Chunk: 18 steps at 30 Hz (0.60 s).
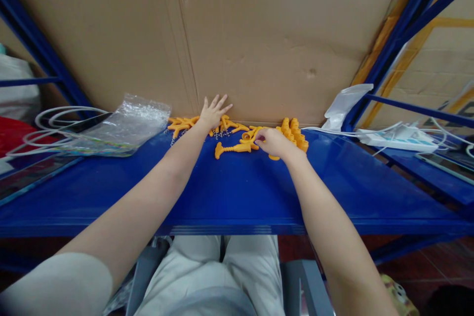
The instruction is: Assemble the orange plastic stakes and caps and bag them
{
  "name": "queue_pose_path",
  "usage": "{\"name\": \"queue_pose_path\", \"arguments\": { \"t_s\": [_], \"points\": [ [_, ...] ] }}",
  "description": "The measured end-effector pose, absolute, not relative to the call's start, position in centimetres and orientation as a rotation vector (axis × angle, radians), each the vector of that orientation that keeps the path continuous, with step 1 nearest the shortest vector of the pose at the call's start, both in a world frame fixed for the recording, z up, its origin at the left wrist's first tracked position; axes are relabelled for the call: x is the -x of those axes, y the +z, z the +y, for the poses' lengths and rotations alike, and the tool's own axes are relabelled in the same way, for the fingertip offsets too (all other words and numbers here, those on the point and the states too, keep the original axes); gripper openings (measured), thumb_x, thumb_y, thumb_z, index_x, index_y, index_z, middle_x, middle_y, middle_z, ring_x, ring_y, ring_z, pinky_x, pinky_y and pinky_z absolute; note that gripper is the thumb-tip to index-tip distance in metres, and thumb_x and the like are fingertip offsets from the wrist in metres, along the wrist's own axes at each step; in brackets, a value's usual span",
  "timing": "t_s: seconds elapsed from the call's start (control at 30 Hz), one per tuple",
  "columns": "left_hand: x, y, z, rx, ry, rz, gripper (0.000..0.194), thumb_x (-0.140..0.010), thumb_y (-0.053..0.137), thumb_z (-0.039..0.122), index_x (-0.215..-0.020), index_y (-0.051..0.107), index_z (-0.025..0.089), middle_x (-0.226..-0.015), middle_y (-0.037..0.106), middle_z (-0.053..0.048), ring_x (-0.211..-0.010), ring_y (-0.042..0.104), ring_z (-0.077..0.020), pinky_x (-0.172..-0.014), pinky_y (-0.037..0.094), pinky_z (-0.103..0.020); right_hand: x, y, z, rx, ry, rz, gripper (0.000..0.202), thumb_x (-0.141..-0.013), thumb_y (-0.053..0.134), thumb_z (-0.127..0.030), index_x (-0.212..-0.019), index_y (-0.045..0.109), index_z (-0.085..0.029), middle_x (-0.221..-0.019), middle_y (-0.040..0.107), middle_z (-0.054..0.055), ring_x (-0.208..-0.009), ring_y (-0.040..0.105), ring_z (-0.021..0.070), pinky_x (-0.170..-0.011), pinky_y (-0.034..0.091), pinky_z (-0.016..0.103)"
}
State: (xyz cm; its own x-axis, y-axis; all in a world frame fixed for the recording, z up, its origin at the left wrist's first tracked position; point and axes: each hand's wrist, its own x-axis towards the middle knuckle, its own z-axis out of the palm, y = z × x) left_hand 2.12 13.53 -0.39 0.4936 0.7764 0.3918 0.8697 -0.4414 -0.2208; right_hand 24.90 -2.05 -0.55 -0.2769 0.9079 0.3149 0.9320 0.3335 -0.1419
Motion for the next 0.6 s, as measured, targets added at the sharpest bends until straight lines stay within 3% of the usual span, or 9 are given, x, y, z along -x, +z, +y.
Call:
{"name": "queue_pose_path", "arguments": {
  "t_s": [0.13, 0.3, 0.43, 0.53, 0.6],
  "points": [
    [-2.5, 0.1, 13.7, 2.369, -0.286, -1.281, 0.069, -0.089, 0.058, 0.036, -0.155, 0.035, 0.035, -0.169, 0.015, -0.005, -0.155, 0.004, -0.037, -0.118, 0.001, -0.068, -24.8, -0.5, -2.0, 1.683, -0.107, -2.269, 0.025, -0.088, 0.055, -0.015, -0.098, 0.077, -0.02, -0.104, 0.077, 0.008, -0.092, 0.07, 0.0223, -0.084, 0.052, 0.032],
    [-4.3, 1.2, 13.3, 2.371, -0.194, -1.141, 0.05, -0.088, 0.058, 0.03, -0.138, 0.059, 0.033, -0.161, 0.036, -0.005, -0.152, 0.019, -0.0353, -0.119, 0.003, -0.067, -25.1, -0.3, -2.1, 1.73, -0.176, -2.28, 0.029, -0.088, 0.051, -0.015, -0.101, 0.076, -0.019, -0.105, 0.077, 0.009, -0.093, 0.07, 0.023, -0.085, 0.05, 0.032],
    [-6.8, 1.8, 11.0, 2.444, -0.142, -0.938, 0.039, -0.087, 0.051, 0.017, -0.12, 0.072, 0.021, -0.138, 0.061, -0.012, -0.138, 0.043, -0.0304, -0.118, 0.023, -0.056, -25.1, 0.1, -2.5, 1.791, -0.317, -2.233, 0.031, -0.089, 0.046, -0.014, -0.101, 0.075, -0.018, -0.108, 0.076, 0.009, -0.097, 0.069, 0.0228, -0.085, 0.049, 0.032],
    [-8.5, 2.2, 9.3, 2.544, -0.098, -0.885, 0.034, -0.087, 0.051, 0.02, -0.109, 0.076, 0.017, -0.126, 0.067, -0.014, -0.127, 0.052, -0.0296, -0.106, 0.041, -0.044, -25.1, 0.5, -2.9, 1.885, -0.457, -2.158, 0.033, -0.091, 0.044, -0.017, -0.104, 0.075, -0.017, -0.112, 0.075, 0.012, -0.104, 0.068, 0.0264, -0.088, 0.047, 0.036],
    [-9.2, 2.3, 8.6, 2.655, -0.062, -0.988, 0.035, -0.085, 0.054, 0.023, -0.112, 0.075, 0.019, -0.121, 0.071, -0.012, -0.116, 0.06, -0.0275, -0.095, 0.048, -0.037, -25.0, 0.7, -3.1, 1.947, -0.515, -2.094, 0.035, -0.092, 0.042, -0.019, -0.106, 0.074, -0.017, -0.114, 0.074, 0.014, -0.107, 0.067, 0.0287, -0.089, 0.046, 0.039]
  ]
}}
